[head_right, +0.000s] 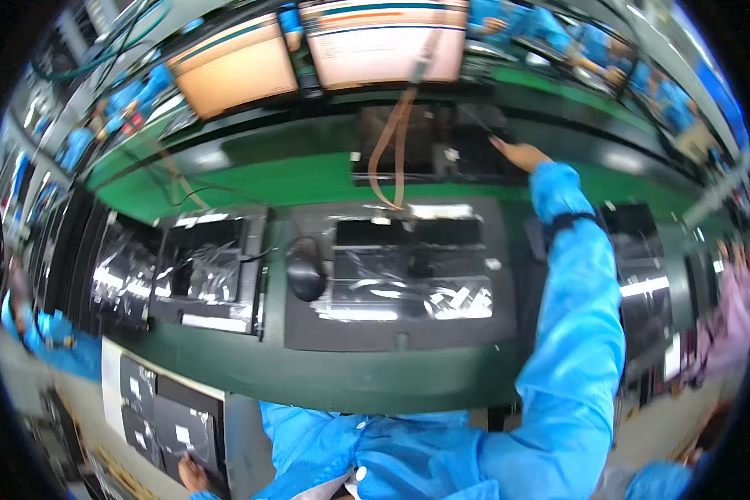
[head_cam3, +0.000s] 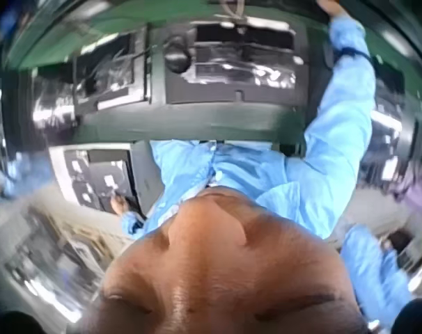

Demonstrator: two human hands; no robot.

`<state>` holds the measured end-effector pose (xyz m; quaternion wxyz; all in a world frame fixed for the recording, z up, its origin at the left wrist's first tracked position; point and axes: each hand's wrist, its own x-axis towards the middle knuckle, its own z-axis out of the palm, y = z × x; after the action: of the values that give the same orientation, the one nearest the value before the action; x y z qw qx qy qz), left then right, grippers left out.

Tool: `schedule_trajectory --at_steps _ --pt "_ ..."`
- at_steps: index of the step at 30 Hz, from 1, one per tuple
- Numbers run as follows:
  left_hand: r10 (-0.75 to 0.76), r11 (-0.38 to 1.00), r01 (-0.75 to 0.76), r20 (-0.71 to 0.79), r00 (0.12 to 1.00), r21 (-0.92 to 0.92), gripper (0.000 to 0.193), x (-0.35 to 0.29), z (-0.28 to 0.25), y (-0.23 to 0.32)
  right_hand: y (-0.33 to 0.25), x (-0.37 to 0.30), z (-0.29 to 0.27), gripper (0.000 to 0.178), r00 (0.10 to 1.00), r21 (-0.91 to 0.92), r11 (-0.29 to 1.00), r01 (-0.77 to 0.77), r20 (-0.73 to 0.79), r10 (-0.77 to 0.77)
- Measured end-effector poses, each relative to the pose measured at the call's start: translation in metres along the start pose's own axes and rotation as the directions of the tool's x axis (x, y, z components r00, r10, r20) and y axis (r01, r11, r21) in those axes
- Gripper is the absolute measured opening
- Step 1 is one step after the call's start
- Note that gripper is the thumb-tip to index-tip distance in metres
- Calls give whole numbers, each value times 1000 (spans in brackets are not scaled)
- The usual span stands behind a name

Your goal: Assembling, checking, and marking tablet computers on a factory production line.

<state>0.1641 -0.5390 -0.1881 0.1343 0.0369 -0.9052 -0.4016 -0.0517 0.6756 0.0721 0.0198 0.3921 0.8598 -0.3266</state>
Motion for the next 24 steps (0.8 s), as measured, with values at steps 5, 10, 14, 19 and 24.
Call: schedule_trajectory --at_steps 5,10,14,19,24 --pt "-747 650 629 -209 631 -425 38 77 70 224 17 22 -7 89 985 161 977 -142 117 124" --pt "-286 803 512 -558 779 304 64 98 109 239 -1 19 6 49 966 659 750 -55 224 -126" --pt "73 882 169 -482 873 440 53 103 178 337 3 5 7 33 924 885 381 -267 347 -161" --pt "241 927 -123 -312 919 356 45 106 201 401 -16 -22 16 28 953 949 253 -187 238 -190" --pt "408 890 -342 -192 892 303 35 117 212 424 39 -19 -10 22 947 981 130 -140 172 -273"
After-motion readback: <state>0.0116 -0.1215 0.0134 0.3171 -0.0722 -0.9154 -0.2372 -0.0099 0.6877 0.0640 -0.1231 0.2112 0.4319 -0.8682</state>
